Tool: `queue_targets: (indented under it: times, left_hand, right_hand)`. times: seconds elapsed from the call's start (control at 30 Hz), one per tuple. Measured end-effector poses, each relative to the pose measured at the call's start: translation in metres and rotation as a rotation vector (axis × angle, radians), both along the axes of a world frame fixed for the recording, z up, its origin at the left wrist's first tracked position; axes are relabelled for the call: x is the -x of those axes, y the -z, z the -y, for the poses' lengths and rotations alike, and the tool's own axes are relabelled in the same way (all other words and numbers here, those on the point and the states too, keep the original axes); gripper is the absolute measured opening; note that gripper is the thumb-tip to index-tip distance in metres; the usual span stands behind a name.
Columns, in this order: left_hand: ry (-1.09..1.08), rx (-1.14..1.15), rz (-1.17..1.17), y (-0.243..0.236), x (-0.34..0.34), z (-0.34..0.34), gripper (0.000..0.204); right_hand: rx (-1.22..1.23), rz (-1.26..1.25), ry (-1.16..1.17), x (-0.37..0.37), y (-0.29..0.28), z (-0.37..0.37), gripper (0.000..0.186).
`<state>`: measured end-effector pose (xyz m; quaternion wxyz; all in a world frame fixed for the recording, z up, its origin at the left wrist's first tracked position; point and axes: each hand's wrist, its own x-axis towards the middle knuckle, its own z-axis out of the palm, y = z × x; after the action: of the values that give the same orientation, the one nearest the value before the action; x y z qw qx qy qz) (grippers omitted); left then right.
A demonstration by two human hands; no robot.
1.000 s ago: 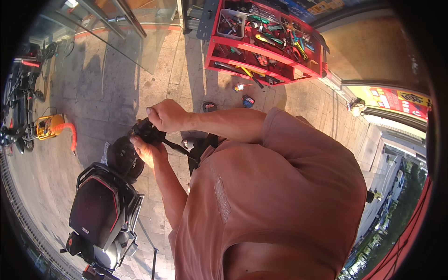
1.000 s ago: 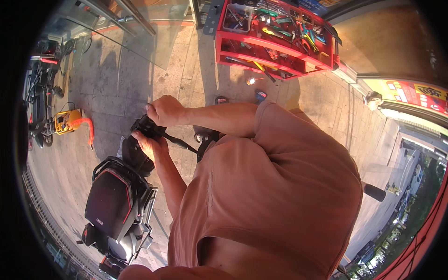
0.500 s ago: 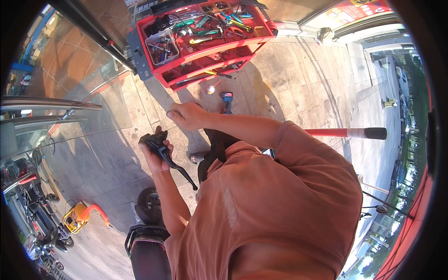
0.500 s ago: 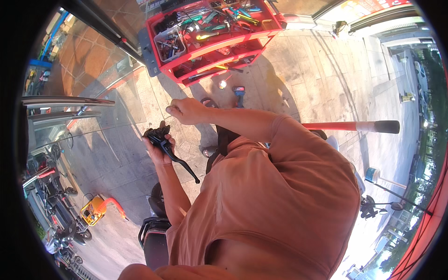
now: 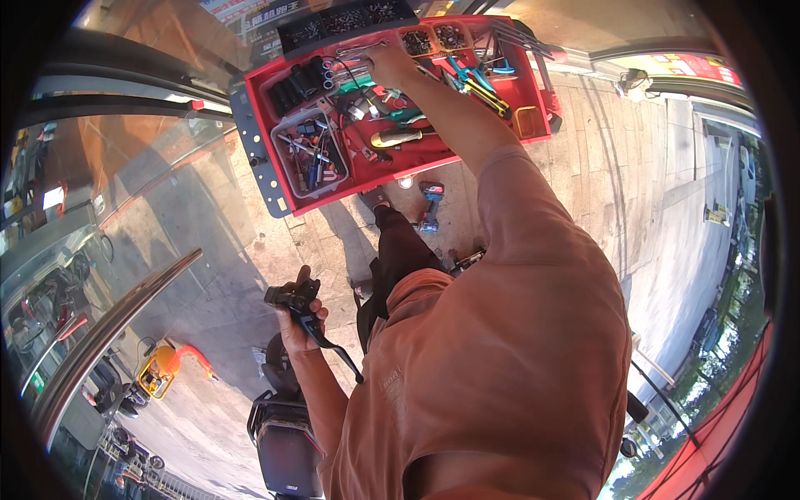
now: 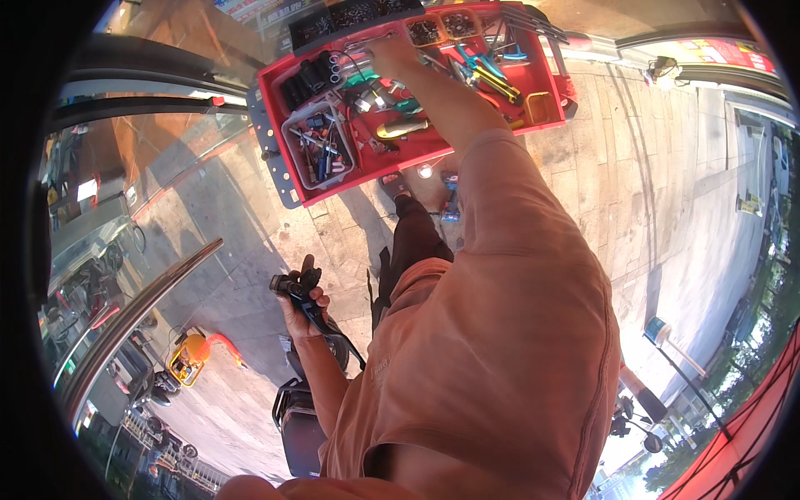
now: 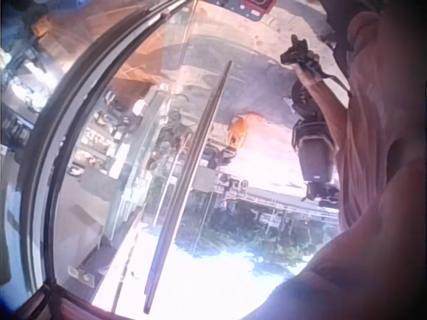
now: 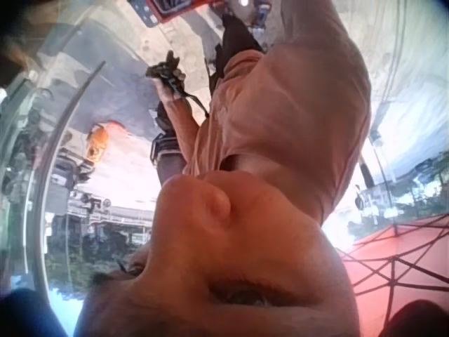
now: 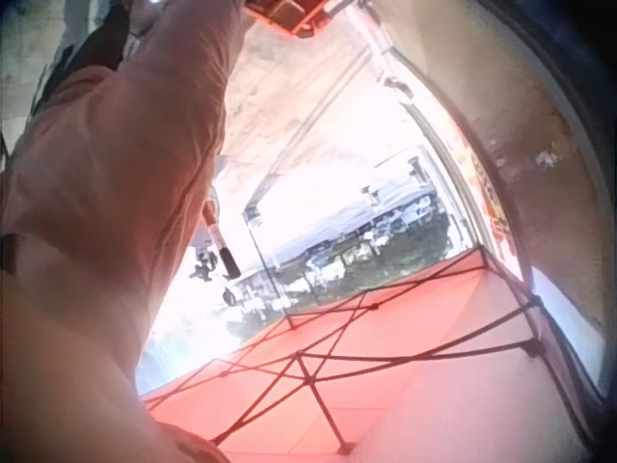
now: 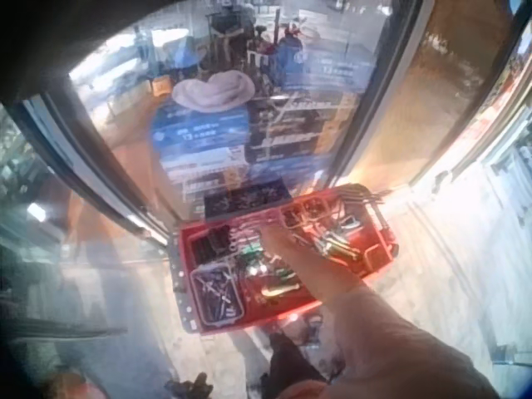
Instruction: The person removes a brake lever assembly from a scooter's handlebar using a screwdriver and wrench, then reattaches it. They retrieve tools from a red tool cart, loosen and tighten fasteners, and place a red cloth on the scooter seat during the process.
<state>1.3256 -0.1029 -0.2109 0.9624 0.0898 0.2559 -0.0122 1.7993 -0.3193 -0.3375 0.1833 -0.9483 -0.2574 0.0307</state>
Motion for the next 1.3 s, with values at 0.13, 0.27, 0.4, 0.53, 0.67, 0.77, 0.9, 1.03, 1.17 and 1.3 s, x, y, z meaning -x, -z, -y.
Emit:
queue_targets:
  times: [0.13,0.27,0.4,0.53,0.67,0.77,0.9,1.03,1.17,1.3]
  left_hand:
    - [-0.032,-0.001,-0.039,-0.008,-0.033,0.004,0.055]
    - [-0.046,-0.004,-0.064,-0.01,-0.056,0.004,0.054]
    - [-0.062,0.008,-0.064,-0.006,-0.076,0.002,0.053]
    - [-0.044,-0.014,-0.064,-0.005,-0.085,0.002,0.052]
    - [-0.051,-0.016,-0.076,-0.009,-0.088,0.002,0.05]
    - [-0.074,-0.002,-0.092,-0.011,-0.091,0.001,0.048]
    - [-0.085,-0.021,-0.138,-0.011,-0.093,0.003,0.046]
    - [-0.115,0.011,-0.117,-0.009,-0.093,0.007,0.05]
    - [-0.112,0.01,-0.161,-0.01,-0.094,0.012,0.053]
    - [-0.08,0.018,-0.222,-0.011,-0.099,0.015,0.048]
  right_hand:
    - [0.242,-0.137,-0.103,-0.035,0.011,-0.017,0.033]
    - [0.318,-0.021,-0.221,-0.046,0.013,-0.021,0.033]
    - [0.349,0.002,-0.285,-0.048,0.014,-0.026,0.026]
    - [0.12,-0.042,-0.189,-0.046,0.012,-0.025,0.021]
    - [0.221,-0.224,-0.392,-0.047,0.008,-0.016,0.018]
    - [0.269,-0.252,-0.476,-0.049,0.004,-0.012,0.018]
    - [0.301,-0.271,-0.465,-0.051,0.003,-0.013,0.019]
    - [0.239,-0.264,-0.481,-0.051,0.006,-0.012,0.021]
    - [0.151,-0.283,-0.403,-0.052,0.011,-0.01,0.022]
    - [0.149,-0.26,-0.396,-0.053,0.013,-0.013,0.022]
